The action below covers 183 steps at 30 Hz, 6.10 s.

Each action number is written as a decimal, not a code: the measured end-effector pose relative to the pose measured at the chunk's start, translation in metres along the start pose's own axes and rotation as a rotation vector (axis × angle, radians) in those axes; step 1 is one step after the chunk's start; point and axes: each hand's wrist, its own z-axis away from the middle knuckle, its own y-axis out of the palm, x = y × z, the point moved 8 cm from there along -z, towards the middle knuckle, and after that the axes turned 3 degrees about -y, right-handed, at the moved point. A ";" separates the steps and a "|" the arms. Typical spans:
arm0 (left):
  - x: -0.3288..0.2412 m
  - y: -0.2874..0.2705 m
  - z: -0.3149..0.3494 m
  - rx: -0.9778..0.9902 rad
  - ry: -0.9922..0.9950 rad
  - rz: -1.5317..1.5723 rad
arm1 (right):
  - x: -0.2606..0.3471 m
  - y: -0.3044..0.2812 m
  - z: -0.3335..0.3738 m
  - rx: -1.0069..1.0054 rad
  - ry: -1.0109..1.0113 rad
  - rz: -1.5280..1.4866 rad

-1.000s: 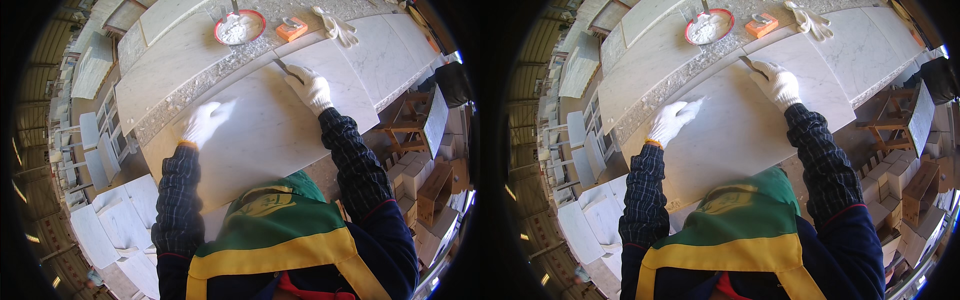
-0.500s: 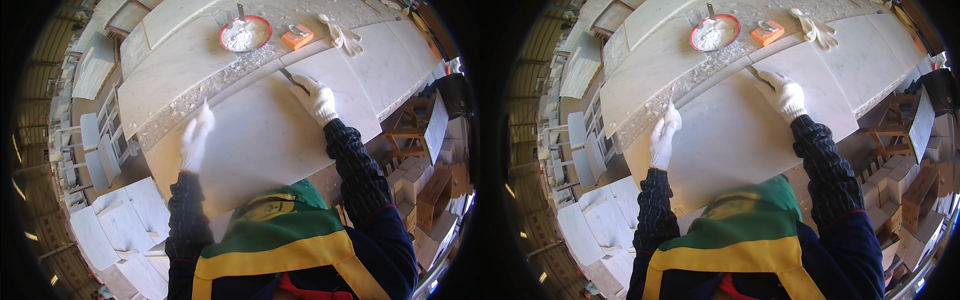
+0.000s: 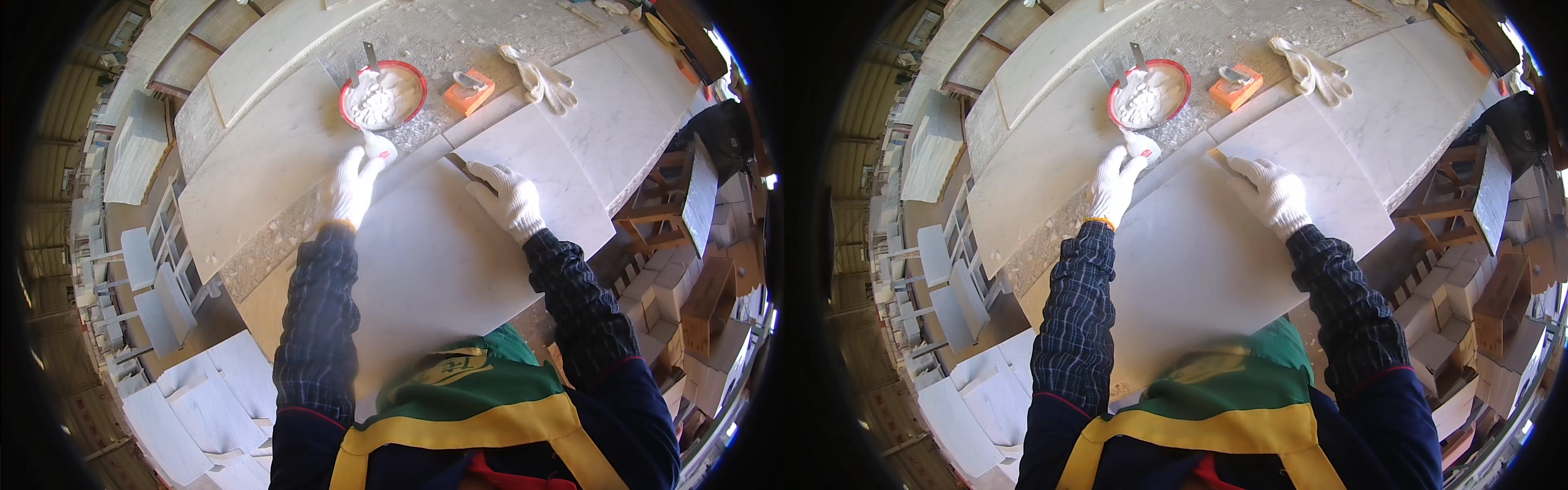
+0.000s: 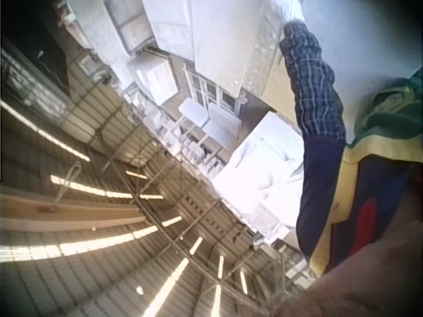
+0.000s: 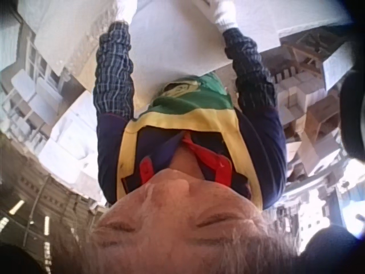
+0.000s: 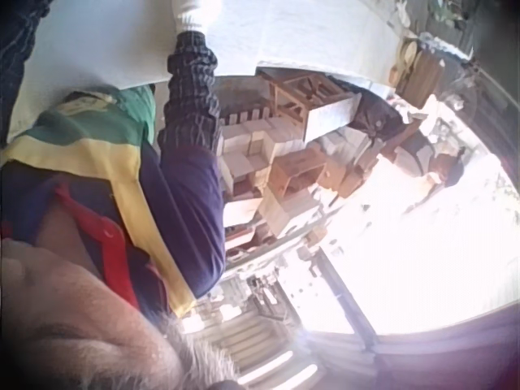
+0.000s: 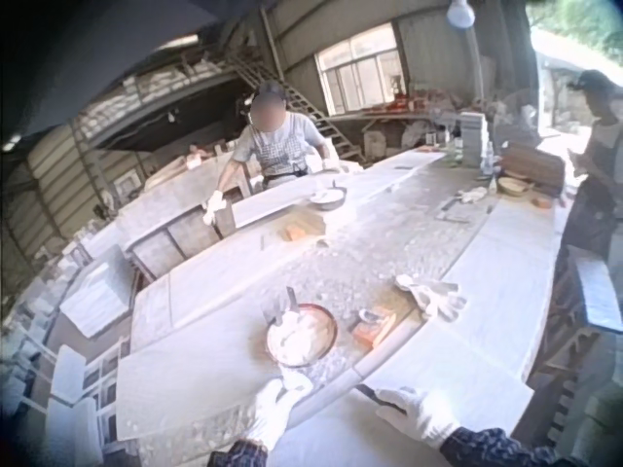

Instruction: The person applies a white adhesive from a squeeze bottle along the edge of a large stone slab and spreads it with a small metal spatula. They repeatedly wipe the slab surface with gloved hands and continue applying and smoothing the adhesive along the seam.

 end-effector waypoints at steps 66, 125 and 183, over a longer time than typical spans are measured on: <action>-0.058 0.067 0.124 0.000 0.498 -0.372 | 0.000 0.001 -0.001 0.024 0.059 0.015; 0.044 -0.132 0.137 -0.450 0.042 -0.534 | 0.018 0.007 0.041 -0.216 0.198 -0.337; 0.059 -0.079 0.179 -0.487 0.176 -0.624 | 0.094 0.090 0.041 0.312 0.018 0.189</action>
